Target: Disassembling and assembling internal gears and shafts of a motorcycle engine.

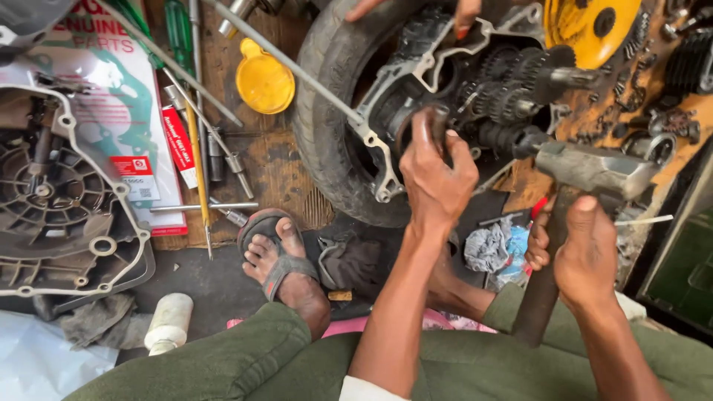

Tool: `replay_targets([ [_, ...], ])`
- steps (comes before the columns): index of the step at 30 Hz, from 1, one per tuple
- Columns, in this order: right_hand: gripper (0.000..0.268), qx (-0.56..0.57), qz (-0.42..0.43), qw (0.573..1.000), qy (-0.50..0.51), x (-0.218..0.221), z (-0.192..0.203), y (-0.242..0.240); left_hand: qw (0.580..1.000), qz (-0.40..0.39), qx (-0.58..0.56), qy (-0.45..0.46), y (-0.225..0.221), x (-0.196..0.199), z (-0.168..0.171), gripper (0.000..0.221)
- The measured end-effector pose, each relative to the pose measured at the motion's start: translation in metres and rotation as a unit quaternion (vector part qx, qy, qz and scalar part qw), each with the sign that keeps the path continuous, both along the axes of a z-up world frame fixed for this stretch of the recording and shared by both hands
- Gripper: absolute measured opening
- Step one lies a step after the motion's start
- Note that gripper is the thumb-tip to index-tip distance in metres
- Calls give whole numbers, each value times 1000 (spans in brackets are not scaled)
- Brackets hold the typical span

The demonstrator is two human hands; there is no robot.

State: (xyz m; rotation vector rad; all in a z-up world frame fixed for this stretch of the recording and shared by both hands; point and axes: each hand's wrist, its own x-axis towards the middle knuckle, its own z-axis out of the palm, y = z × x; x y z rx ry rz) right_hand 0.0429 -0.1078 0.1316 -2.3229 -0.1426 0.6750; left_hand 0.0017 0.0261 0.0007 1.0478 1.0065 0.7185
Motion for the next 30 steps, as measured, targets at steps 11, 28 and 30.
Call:
replay_targets([
  [11,58,17,69,997,-7,28,-17,-18,998,-43,39,15,-4,1,-3,28],
  [28,45,-188,-3,981,-57,75,-185,-213,980,-184,-59,46,7,6,-4,28],
  [30,48,-223,1,973,-56,71,-196,-218,980,-179,-76,36,7,7,-4,31],
])
